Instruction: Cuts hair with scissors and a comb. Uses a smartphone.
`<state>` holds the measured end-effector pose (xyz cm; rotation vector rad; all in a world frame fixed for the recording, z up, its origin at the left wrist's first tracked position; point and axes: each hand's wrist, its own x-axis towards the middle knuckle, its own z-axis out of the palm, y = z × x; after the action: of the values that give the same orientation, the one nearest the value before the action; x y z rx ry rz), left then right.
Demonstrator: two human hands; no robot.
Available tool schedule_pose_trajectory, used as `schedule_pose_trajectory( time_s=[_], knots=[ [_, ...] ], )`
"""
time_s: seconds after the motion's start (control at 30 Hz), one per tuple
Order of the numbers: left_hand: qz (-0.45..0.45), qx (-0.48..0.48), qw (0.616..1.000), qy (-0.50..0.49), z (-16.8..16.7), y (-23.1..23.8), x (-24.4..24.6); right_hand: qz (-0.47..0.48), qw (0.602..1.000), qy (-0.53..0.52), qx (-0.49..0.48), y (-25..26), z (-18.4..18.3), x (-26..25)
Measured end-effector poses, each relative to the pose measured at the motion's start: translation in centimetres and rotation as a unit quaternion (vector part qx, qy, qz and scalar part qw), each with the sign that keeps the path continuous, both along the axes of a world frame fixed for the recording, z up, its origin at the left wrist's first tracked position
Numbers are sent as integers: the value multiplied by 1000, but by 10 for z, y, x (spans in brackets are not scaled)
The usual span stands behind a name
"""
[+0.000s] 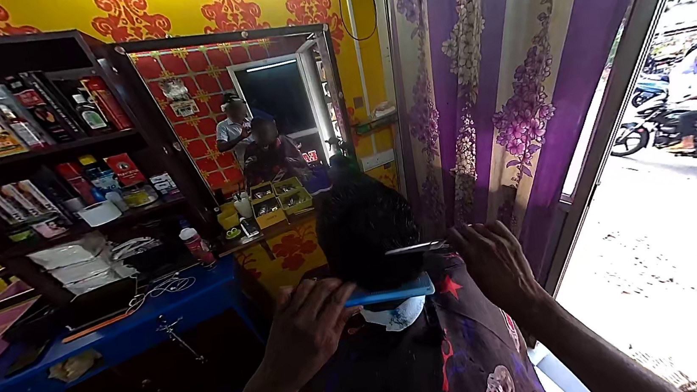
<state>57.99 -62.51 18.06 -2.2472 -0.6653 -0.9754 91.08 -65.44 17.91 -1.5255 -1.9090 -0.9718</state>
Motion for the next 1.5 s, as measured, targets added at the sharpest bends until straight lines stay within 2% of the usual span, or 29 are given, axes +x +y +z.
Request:
schedule_pose_trajectory(
  time_s=[0.2,0.43,0.63,0.73,0.83,1.0,1.23,1.33,1.5],
  knots=[
    [19,37,997,-70,31,5,6,-2,1000,24,-12,-7,1,24],
    [5,99,993,-64,28,8,8,-29,992,-9,-121,-3,10,5],
    [1,111,992,-56,32,5,7,33,998,-43,-38,-7,10,9],
    [4,105,993,-51,31,4,8,20,999,-27,-40,-8,3,18],
    [2,98,994,-52,30,5,10,-19,997,-33,-72,-7,10,5],
    [4,93,994,-48,31,6,8,34,998,-49,-9,-1,6,-12],
    [11,77,996,-54,32,5,9,39,998,-54,1,3,-17,-6],
    [-7,50,996,-73,22,2,6,44,997,-64,5,12,-23,-7],
    [5,-12,1000,27,8,-6,3,30,999,-15,23,13,0,-1]
  ],
)
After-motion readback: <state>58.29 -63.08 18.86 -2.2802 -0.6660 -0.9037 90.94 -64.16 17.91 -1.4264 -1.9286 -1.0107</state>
